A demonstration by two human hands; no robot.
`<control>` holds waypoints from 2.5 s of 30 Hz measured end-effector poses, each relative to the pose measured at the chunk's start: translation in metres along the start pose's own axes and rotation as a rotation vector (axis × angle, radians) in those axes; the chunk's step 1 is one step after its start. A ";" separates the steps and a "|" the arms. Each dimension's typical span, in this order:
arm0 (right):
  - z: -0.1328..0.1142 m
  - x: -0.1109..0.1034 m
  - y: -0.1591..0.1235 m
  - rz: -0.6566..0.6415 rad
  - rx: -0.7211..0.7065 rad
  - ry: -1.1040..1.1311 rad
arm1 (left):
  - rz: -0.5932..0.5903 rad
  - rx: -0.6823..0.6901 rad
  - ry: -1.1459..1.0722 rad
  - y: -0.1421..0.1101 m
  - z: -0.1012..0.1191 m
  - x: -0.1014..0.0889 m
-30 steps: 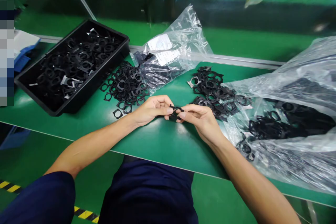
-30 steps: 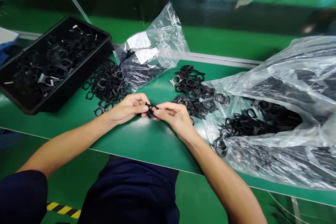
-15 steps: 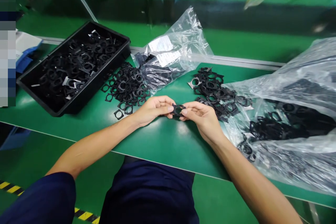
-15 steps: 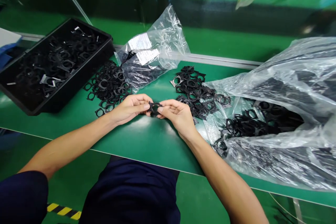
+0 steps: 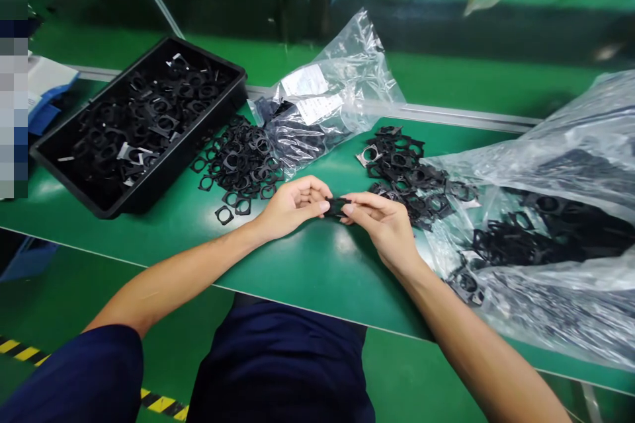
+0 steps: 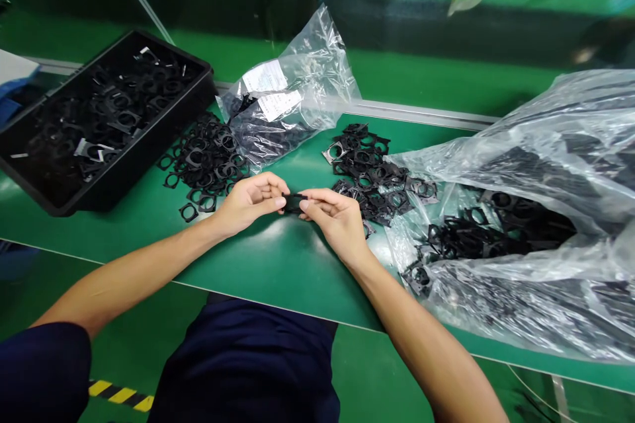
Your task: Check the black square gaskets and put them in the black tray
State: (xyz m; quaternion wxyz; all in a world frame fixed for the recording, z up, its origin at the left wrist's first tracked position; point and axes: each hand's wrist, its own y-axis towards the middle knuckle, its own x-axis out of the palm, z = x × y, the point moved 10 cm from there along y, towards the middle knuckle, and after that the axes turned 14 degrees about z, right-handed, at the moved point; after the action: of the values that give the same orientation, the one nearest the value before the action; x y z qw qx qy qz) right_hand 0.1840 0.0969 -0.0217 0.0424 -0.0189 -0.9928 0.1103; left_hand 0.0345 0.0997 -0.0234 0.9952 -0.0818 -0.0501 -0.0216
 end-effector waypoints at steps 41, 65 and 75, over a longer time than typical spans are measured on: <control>-0.021 0.010 -0.009 -0.069 -0.273 -0.190 | -0.017 -0.013 -0.096 0.000 -0.001 0.003; -0.019 0.009 -0.009 -0.074 -0.307 -0.192 | -0.027 0.000 -0.088 0.000 -0.003 0.002; -0.023 0.011 -0.010 -0.073 -0.298 -0.217 | -0.004 -0.030 -0.077 0.002 -0.005 -0.002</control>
State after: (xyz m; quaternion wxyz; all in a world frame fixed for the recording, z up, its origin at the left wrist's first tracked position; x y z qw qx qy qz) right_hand 0.1748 0.0930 0.0035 -0.0643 0.0232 -0.9969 -0.0381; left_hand 0.0331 0.1011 -0.0294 0.9911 -0.0972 -0.0882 -0.0211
